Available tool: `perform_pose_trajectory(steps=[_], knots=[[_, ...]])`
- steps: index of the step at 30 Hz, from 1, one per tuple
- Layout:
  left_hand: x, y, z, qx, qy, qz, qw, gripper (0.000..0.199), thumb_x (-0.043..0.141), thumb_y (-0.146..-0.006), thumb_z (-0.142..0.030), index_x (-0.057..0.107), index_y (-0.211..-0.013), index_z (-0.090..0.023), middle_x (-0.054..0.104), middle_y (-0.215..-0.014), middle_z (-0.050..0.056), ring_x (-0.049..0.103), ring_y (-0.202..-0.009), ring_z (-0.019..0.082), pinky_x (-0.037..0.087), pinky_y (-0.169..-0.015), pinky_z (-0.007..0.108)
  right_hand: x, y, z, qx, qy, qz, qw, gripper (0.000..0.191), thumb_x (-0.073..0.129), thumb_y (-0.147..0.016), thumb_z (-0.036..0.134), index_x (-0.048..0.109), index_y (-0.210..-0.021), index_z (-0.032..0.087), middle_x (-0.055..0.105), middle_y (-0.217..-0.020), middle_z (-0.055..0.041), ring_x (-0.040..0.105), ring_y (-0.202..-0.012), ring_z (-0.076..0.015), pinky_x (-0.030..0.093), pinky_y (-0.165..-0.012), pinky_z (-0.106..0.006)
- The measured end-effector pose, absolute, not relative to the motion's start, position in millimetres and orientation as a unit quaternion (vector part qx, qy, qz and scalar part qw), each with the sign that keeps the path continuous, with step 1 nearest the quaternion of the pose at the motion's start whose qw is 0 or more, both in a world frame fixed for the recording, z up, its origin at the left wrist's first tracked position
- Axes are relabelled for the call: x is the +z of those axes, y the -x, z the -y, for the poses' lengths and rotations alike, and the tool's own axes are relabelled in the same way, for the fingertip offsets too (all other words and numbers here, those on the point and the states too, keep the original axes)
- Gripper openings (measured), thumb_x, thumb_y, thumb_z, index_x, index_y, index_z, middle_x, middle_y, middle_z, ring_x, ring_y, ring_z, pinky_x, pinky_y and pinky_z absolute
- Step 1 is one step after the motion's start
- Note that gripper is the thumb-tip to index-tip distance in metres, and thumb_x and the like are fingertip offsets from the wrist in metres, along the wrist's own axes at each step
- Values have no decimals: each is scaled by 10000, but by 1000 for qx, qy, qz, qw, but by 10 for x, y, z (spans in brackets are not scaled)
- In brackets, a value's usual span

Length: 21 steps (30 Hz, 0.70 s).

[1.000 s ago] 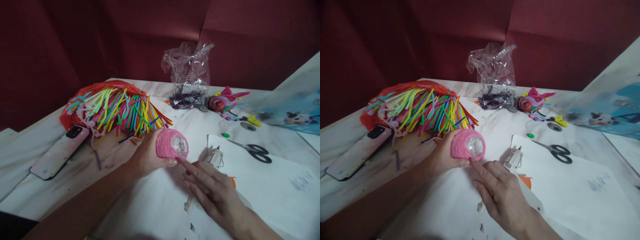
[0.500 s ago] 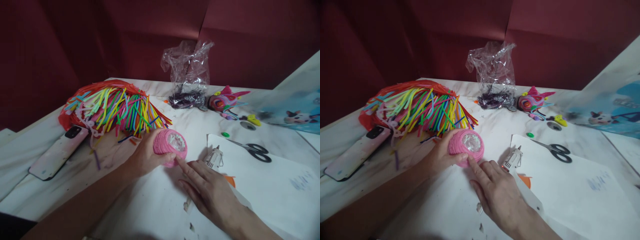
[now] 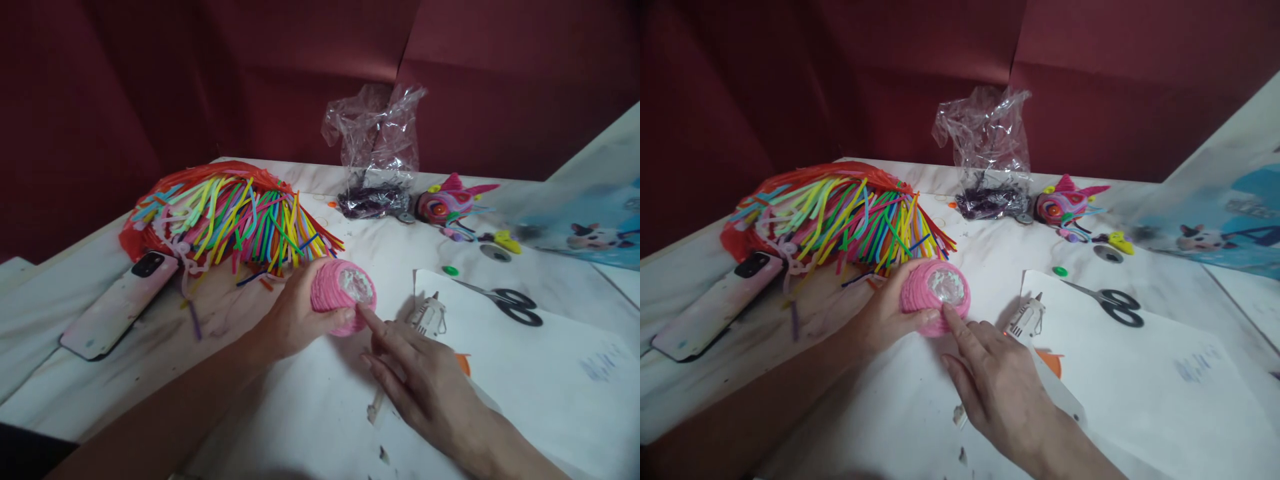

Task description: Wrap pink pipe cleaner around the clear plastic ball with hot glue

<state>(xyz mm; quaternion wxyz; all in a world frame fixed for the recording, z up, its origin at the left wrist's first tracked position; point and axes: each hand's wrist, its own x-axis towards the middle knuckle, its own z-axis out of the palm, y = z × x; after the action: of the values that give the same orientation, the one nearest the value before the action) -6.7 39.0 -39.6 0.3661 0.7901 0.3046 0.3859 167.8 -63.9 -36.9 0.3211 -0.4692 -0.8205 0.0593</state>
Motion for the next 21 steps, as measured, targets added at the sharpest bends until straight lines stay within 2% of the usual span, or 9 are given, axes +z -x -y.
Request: perform_pose_trajectory(steps=[5, 12, 21], knots=[[-405, 65, -383, 378, -790, -310, 369, 611, 688, -714, -310, 404, -1247, -215, 507, -1247, 80, 484, -1147, 259, 384, -981, 380, -335, -1683, 633, 80, 456, 826, 322, 421, 293, -996, 202, 250, -1415, 203, 511, -874, -28, 517, -752, -145, 460, -583, -218], [-381, 55, -365, 368, -793, -308, 376, 594, 660, -739, -312, 396, -1260, -204, 502, -1250, 86, 475, -1157, 263, 372, -997, 385, -377, -1685, 627, 37, 434, 841, 321, 434, 287, -997, 169, 226, -1427, 180, 515, -978, -79, 510, -793, -202, 475, -626, -305], [-309, 39, -375, 366, -782, -338, 375, 479, 597, -775, -280, 431, -1210, -166, 524, -1202, 94, 502, -1117, 249, 397, -965, 371, -361, -1600, 641, 19, 440, 847, 298, 413, 254, -1008, 187, 248, -1420, 154, 517, -951, -100, 495, -733, -231, 471, -588, -351]])
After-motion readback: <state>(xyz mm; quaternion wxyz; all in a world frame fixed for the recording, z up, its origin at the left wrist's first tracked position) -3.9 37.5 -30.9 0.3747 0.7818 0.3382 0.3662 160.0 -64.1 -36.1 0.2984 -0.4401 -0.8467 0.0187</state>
